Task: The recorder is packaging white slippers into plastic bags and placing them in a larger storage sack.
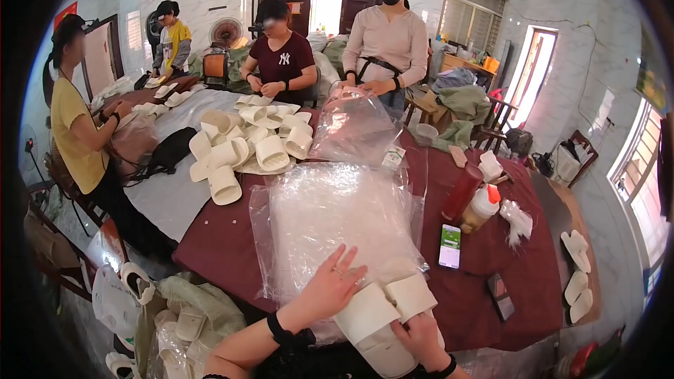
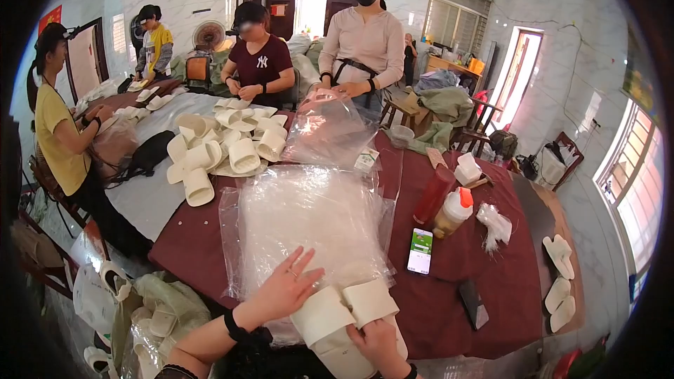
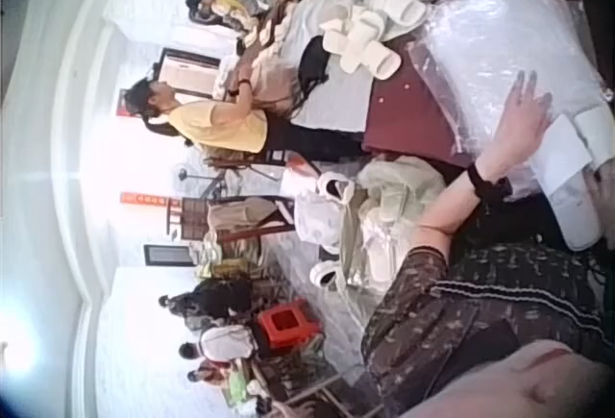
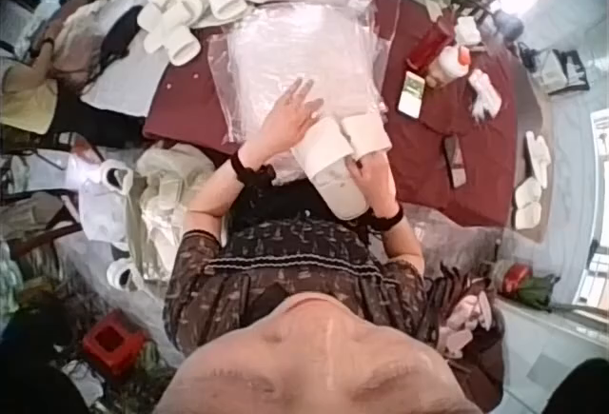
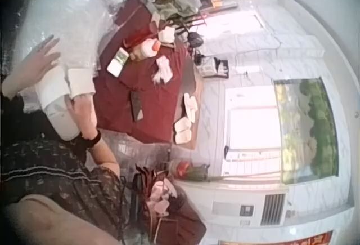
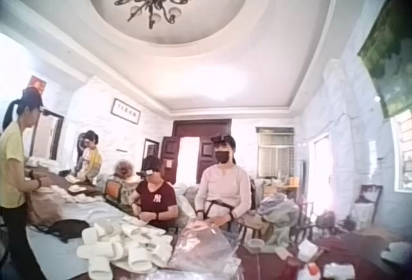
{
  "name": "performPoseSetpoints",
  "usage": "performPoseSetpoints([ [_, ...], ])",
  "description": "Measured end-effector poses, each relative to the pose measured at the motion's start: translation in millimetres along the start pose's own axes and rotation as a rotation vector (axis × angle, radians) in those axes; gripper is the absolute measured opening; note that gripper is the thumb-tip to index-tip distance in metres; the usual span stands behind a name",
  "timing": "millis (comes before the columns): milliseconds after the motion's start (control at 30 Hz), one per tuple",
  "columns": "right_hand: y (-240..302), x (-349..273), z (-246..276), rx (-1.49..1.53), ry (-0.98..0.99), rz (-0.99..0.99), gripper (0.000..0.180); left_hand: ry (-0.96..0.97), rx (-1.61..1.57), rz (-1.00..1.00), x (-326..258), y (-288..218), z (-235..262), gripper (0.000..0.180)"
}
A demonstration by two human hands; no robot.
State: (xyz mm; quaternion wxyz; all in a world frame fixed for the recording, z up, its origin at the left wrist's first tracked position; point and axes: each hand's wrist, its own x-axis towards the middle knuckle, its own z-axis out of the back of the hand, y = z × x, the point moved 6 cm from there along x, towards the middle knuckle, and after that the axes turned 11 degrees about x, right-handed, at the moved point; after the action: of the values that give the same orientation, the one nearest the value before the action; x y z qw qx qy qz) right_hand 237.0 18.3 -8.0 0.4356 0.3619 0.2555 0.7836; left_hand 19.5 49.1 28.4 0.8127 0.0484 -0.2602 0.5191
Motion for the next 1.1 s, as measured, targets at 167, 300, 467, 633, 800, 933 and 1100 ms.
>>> performPoseSetpoints([
  [167,17,6,-1,-0.156,-0.085,0.214,0.029,-0.033,0.025,-0.064,1,-10,12,0.038],
  [300,14,18,3,-0.177,-0.066,0.142,0.029,-0.032,-0.044,-0.069,5,-29,17,0.039],
  [467,23,22,-11,-0.151,0.033,0.213,0.032,-0.053,-0.056,-0.125,9,-47,15,0.040],
  [633,12,41,-11,-0.126,-0.026,0.103,0.027,-0.007,-0.123,-0.149,7,-58,9,0.041],
  [800,-7,58,-29,-0.106,0.049,0.093,0.028,0.001,-0.176,-0.144,7,-67,18,0.043],
  [933,7,72,-46,-0.239,-0.307,0.488,0.030,-0.011,-0.207,-0.204,13,-72,9,0.043],
  [1100,-34,124,-105,-0.106,-0.042,-0.211,0.034,0.040,-0.231,-0.220,12,-74,-3,0.042],
])
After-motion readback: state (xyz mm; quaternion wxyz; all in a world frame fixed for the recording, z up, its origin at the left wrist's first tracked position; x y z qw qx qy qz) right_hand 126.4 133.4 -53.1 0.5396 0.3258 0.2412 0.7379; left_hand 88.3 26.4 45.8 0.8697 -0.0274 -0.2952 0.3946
